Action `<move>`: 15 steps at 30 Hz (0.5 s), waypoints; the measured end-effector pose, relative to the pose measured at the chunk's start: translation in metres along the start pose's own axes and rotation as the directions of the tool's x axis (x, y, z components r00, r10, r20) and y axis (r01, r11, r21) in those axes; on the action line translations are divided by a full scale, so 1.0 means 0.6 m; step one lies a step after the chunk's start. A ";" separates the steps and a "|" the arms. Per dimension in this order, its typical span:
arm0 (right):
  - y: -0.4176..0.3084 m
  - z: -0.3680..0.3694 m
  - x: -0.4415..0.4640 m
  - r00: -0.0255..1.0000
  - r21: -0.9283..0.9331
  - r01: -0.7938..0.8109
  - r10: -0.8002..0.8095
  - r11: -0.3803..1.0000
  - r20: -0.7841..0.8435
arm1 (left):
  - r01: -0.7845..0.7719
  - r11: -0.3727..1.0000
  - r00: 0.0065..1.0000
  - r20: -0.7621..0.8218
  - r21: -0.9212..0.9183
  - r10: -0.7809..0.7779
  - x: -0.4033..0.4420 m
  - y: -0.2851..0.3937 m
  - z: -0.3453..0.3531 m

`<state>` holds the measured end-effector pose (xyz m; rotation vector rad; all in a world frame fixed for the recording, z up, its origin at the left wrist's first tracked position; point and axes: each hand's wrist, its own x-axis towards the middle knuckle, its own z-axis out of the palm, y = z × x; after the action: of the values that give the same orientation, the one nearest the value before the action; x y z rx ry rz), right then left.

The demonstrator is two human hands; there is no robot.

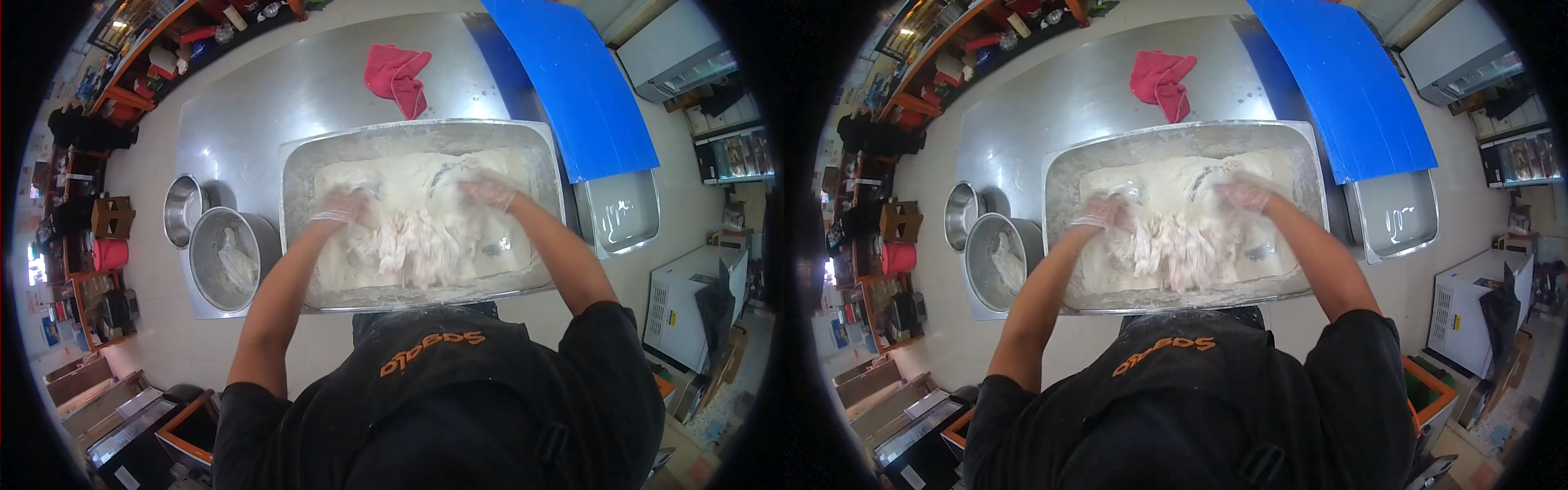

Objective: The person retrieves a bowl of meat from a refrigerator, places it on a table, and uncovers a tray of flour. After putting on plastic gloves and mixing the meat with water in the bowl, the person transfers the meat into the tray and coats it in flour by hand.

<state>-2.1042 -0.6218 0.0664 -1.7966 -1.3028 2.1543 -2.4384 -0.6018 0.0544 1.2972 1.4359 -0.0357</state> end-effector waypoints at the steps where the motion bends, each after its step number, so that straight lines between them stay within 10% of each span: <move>1: -0.014 0.000 -0.025 0.988 -0.209 -0.139 0.150 0.968 0.042 | -0.105 0.960 0.994 0.057 0.260 0.093 0.013 -0.030 0.004; 3: 0.014 0.005 -0.031 0.966 -0.411 -0.158 0.227 0.898 0.123 | -0.323 0.651 0.947 0.232 0.687 0.224 0.036 -0.100 0.023; 4: 0.031 0.025 -0.033 0.974 -0.392 -0.079 0.155 0.917 0.166 | -0.192 0.754 0.942 0.332 0.628 -0.037 -0.032 -0.019 0.046; 5: 0.054 0.051 -0.026 0.981 -0.329 0.025 0.039 0.944 0.189 | -0.609 0.643 0.791 0.417 0.465 0.448 0.001 -0.093 0.071; 7: 0.097 0.094 0.008 0.964 -0.228 0.236 -0.198 0.945 0.175 | -0.813 0.464 0.580 0.422 0.352 0.697 0.023 -0.150 0.113; 9: 0.094 0.106 0.025 0.938 -0.230 0.347 -0.336 0.909 0.087 | -0.538 0.839 0.797 0.375 0.083 0.474 0.024 -0.109 0.136; 10: 0.054 0.128 0.004 0.984 0.372 -0.108 0.044 0.922 0.175 | -0.262 0.924 0.853 0.380 -0.280 0.357 0.028 -0.099 0.144; 12: 0.003 0.111 -0.016 0.974 0.166 0.012 -0.049 0.986 0.219 | 0.391 0.512 0.843 0.521 -0.765 0.134 0.032 -0.092 0.156; 15: -0.083 0.103 -0.091 0.918 -0.157 0.395 -0.397 0.905 0.026 | -0.013 0.907 0.949 0.280 -0.420 0.143 0.027 -0.056 0.114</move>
<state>-2.1604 -0.6525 0.1382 -1.4192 -1.7075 1.8668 -2.4115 -0.6486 -0.0019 0.9471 1.0521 0.1144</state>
